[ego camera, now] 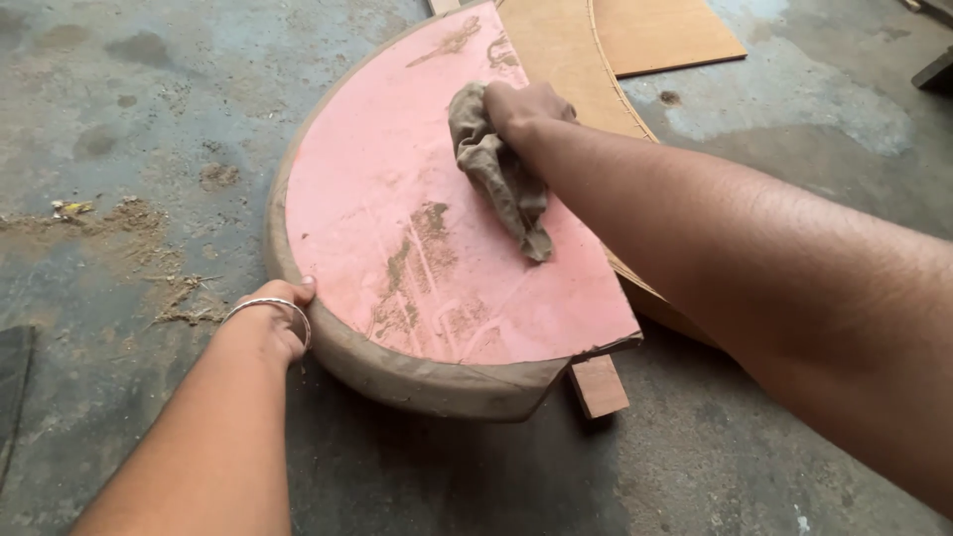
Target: The recorder is sanding and cleaning wooden furniture components using a rag and abrasive tools in a workshop setting.
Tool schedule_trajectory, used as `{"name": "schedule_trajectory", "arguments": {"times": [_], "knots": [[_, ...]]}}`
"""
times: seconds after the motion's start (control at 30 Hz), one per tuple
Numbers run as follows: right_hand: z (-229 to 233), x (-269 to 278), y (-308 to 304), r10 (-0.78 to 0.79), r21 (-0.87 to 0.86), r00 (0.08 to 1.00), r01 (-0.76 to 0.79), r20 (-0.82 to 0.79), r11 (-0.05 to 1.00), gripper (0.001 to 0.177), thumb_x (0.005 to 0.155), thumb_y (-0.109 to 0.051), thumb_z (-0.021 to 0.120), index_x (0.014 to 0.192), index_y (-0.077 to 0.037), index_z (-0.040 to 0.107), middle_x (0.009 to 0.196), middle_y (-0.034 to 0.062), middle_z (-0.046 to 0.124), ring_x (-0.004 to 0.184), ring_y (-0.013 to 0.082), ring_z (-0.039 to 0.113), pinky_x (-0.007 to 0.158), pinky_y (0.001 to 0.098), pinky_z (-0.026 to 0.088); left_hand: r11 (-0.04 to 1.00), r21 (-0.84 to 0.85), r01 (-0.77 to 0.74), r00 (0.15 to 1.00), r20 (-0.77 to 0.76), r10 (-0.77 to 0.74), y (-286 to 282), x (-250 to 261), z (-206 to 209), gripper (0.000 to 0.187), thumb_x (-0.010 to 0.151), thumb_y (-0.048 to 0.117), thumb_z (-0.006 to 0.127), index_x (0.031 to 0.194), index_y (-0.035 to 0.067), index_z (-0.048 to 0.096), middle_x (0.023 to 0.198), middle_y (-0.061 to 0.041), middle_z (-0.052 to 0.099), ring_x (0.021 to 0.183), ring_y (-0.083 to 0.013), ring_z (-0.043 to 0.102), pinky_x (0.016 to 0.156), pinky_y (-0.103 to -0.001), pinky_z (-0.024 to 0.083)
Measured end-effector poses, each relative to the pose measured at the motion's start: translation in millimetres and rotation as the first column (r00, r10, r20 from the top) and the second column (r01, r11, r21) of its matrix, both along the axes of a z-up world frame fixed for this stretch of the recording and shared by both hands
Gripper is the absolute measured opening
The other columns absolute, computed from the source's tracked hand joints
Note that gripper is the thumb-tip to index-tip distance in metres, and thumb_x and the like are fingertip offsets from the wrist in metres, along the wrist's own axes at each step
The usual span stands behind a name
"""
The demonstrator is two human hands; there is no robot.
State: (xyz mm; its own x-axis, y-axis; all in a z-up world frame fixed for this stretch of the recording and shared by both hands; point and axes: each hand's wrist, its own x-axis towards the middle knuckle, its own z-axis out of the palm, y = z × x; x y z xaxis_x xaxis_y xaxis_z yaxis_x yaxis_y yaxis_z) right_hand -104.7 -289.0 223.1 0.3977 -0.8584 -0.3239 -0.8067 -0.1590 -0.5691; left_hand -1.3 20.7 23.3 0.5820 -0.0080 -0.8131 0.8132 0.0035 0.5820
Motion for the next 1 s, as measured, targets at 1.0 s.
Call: {"name": "schedule_trajectory", "arguments": {"times": [1.0], "knots": [[4.4,-61.8,74.1,-0.280,0.060,0.919,0.274,0.279,0.960,0.052,0.081,-0.037,0.057,0.115,-0.001,0.073,0.123,0.0234,0.071,0.113,0.0392,0.069,0.096,0.0436,0.054,0.975,-0.150,0.161,0.955,-0.224,-0.192,82.6,-38.9,15.3,0.053,0.089,0.027,0.070,0.134,0.001,0.057,0.145,-0.014,0.065,0.126,-0.0312,0.062,0.097,-0.053,0.049]]}}
